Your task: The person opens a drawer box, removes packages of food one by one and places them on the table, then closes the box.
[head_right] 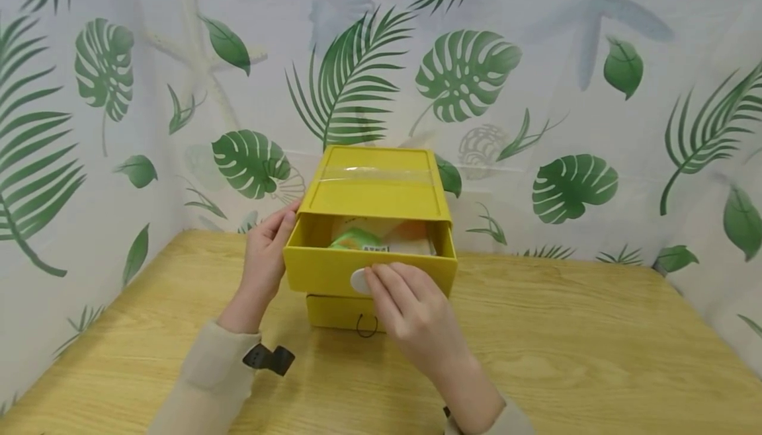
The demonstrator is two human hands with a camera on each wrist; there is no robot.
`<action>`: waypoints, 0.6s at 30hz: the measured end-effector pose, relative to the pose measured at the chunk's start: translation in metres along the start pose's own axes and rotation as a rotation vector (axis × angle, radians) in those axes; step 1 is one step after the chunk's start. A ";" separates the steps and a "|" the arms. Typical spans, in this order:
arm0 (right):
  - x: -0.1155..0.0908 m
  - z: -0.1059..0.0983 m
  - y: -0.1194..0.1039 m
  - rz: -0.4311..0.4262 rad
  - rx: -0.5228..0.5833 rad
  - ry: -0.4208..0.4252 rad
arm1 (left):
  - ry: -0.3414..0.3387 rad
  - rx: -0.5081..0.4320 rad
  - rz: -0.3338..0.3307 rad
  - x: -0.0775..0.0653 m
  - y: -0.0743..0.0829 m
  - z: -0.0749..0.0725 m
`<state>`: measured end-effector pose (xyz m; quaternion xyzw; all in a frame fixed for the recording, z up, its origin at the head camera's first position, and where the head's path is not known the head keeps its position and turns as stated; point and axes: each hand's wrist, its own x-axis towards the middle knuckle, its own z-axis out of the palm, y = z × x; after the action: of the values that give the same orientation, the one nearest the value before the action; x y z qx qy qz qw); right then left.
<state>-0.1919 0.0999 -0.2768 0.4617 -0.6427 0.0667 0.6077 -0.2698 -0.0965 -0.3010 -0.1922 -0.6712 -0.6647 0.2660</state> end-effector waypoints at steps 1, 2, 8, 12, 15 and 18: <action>0.000 0.000 0.000 -0.001 0.002 0.000 | 0.000 0.003 -0.002 0.000 0.000 0.000; 0.000 0.000 0.000 -0.004 0.002 0.004 | -0.002 0.004 -0.003 0.000 0.000 0.000; -0.002 0.000 -0.002 -0.013 0.012 0.011 | -0.004 -0.009 0.000 0.000 0.000 -0.001; -0.002 -0.001 -0.003 -0.011 0.013 0.005 | -0.002 -0.024 0.000 0.000 0.000 0.000; -0.001 -0.002 -0.003 -0.014 0.011 0.009 | -0.002 -0.030 -0.002 0.000 0.000 0.000; -0.001 -0.002 -0.003 -0.020 0.009 0.012 | 0.001 -0.026 -0.003 0.000 0.000 0.000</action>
<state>-0.1885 0.1002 -0.2786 0.4704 -0.6340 0.0667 0.6101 -0.2699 -0.0963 -0.3012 -0.1943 -0.6627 -0.6740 0.2625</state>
